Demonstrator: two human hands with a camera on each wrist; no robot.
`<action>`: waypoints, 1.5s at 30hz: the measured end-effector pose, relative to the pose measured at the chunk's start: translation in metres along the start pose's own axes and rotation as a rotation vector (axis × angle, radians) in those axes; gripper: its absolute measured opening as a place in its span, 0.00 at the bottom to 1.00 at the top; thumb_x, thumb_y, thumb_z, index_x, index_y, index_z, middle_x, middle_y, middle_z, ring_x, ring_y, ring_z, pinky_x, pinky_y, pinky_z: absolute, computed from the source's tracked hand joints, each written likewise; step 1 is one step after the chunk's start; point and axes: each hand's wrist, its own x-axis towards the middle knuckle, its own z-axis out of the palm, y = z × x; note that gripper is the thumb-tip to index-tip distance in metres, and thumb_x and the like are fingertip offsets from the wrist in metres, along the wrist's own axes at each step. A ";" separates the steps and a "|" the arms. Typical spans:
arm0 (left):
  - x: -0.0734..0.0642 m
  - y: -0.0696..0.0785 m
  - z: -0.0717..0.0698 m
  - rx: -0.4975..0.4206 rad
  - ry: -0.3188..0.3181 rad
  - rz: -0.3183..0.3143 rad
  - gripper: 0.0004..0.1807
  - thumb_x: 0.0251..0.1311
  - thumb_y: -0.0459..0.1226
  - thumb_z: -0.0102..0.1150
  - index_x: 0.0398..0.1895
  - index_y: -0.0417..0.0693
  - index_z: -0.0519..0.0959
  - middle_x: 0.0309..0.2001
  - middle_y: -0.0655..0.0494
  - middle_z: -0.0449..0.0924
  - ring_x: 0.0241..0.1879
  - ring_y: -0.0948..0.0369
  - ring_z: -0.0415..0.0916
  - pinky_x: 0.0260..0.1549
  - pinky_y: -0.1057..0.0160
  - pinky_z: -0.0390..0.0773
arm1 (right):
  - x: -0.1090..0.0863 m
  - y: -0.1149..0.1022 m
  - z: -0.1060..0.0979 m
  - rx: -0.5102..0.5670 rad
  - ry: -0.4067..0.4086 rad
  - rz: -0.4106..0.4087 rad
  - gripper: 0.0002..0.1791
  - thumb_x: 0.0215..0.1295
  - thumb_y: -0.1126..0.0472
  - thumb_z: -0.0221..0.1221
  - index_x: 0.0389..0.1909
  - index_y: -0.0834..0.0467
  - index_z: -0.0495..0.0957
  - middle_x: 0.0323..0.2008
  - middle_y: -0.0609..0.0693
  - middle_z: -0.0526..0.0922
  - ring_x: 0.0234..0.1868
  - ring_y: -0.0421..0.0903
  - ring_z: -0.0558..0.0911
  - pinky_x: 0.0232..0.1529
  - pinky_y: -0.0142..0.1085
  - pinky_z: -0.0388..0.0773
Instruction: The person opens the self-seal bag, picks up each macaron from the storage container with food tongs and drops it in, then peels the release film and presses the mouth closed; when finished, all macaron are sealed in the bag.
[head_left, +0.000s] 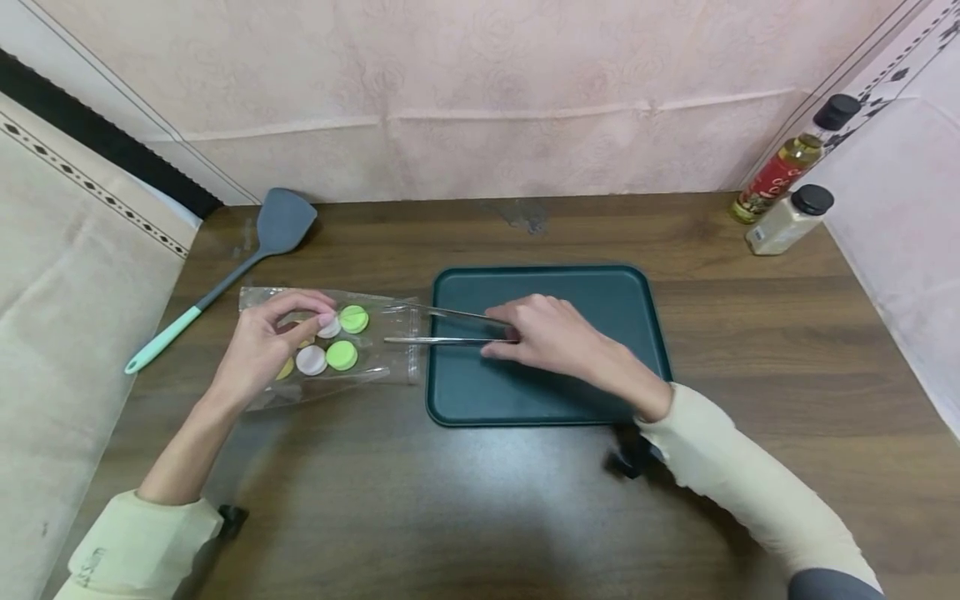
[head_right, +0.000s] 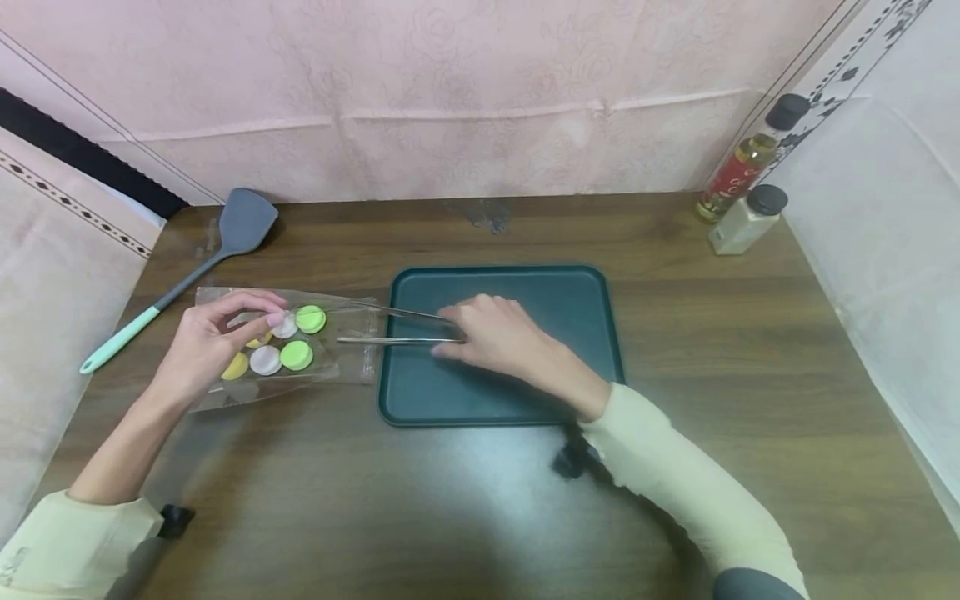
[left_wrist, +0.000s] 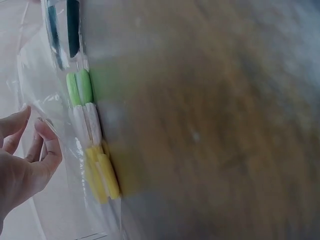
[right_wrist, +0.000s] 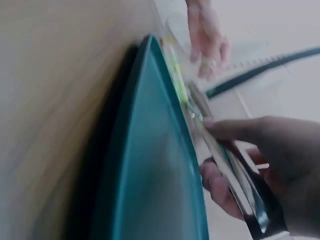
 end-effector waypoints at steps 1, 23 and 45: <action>0.000 0.000 0.000 0.003 -0.002 -0.003 0.11 0.78 0.38 0.67 0.53 0.40 0.89 0.59 0.59 0.85 0.62 0.74 0.75 0.55 0.80 0.75 | -0.011 0.006 -0.004 0.019 0.013 0.008 0.29 0.75 0.48 0.71 0.67 0.64 0.84 0.25 0.46 0.76 0.23 0.38 0.71 0.24 0.30 0.63; 0.004 -0.002 0.000 0.002 -0.020 -0.004 0.10 0.78 0.36 0.66 0.53 0.38 0.88 0.57 0.58 0.85 0.60 0.74 0.76 0.53 0.81 0.77 | -0.237 0.102 -0.015 0.014 0.461 0.377 0.10 0.76 0.72 0.59 0.53 0.62 0.82 0.14 0.29 0.78 0.13 0.29 0.74 0.34 0.17 0.66; 0.011 0.003 0.006 0.134 -0.027 0.075 0.06 0.76 0.33 0.68 0.48 0.39 0.90 0.58 0.47 0.87 0.55 0.79 0.75 0.48 0.82 0.75 | -0.235 0.112 -0.020 -0.217 0.343 0.784 0.22 0.80 0.54 0.52 0.23 0.57 0.76 0.31 0.76 0.82 0.28 0.83 0.79 0.17 0.63 0.64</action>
